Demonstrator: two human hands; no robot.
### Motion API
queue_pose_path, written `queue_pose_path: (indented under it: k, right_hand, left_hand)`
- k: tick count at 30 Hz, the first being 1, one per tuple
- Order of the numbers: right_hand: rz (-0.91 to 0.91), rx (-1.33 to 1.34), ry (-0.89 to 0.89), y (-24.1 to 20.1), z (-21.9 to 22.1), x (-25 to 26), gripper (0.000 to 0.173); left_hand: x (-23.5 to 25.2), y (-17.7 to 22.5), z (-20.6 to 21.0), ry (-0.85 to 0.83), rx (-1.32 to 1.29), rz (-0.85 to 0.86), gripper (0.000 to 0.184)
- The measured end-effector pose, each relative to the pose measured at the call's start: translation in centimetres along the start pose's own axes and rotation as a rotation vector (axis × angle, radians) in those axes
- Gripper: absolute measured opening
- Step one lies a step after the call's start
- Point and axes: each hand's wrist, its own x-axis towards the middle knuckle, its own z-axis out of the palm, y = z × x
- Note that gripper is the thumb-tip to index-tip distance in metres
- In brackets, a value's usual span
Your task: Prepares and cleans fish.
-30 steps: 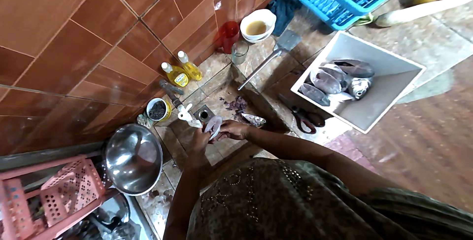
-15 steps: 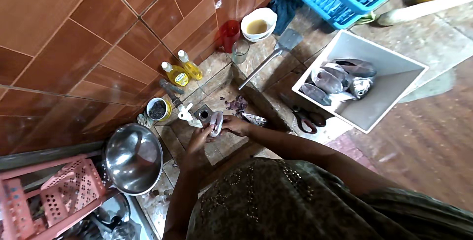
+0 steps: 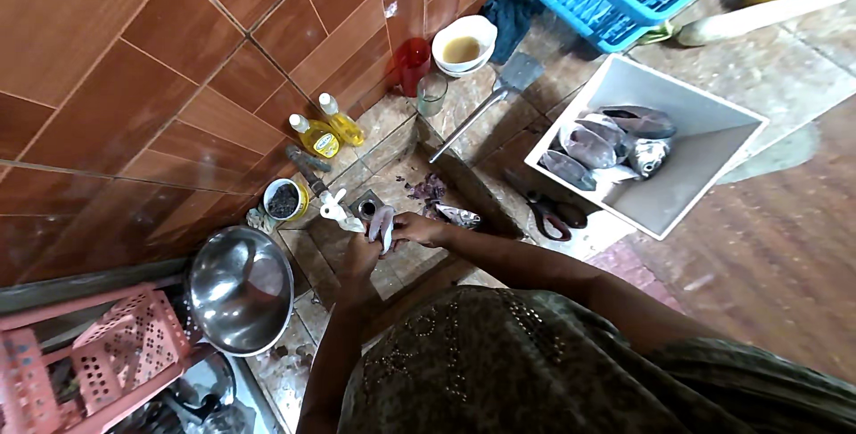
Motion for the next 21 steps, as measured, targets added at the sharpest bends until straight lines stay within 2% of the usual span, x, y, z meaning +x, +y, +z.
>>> queue_pose_path:
  k: [3,7,8,9,12,13,16,21]
  right_hand:
    - [0.011,-0.064,0.037,-0.4,-0.1,-0.2,0.017]
    - [0.028,-0.028,0.037,-0.3,-0.3,-0.4,0.019]
    - [0.031,-0.019,0.037,-0.2,-0.2,-0.4,0.019]
    - [0.032,-0.006,0.038,-0.2,-0.2,-0.4,0.02]
    - [0.017,0.043,0.061,-0.3,-0.4,-0.4,0.02]
    - [0.008,0.055,0.068,-0.3,-0.4,-0.4,0.019]
    - [-0.015,0.072,0.075,-0.3,-0.5,-0.4,0.01]
    - [-0.035,0.141,0.073,-0.1,-0.7,-0.4,0.011]
  left_hand:
    - [-0.3,-0.2,-0.3,-0.024,0.08,0.11,0.053]
    - [-0.1,-1.6,-0.2,-0.06,-0.082,0.291,0.077]
    - [-0.3,-1.6,-0.2,-0.059,-0.12,0.309,0.078]
    - [-0.5,-1.6,-0.2,-0.061,-0.164,0.324,0.073]
    - [-0.7,-2.4,-0.3,-0.087,-0.282,0.388,0.039]
    - [-0.8,-2.5,-0.3,-0.096,-0.292,0.396,0.037]
    - [-0.9,-2.3,-0.1,-0.075,-0.21,0.373,0.053]
    - [-0.7,-2.0,-0.2,0.013,-0.153,0.367,0.026]
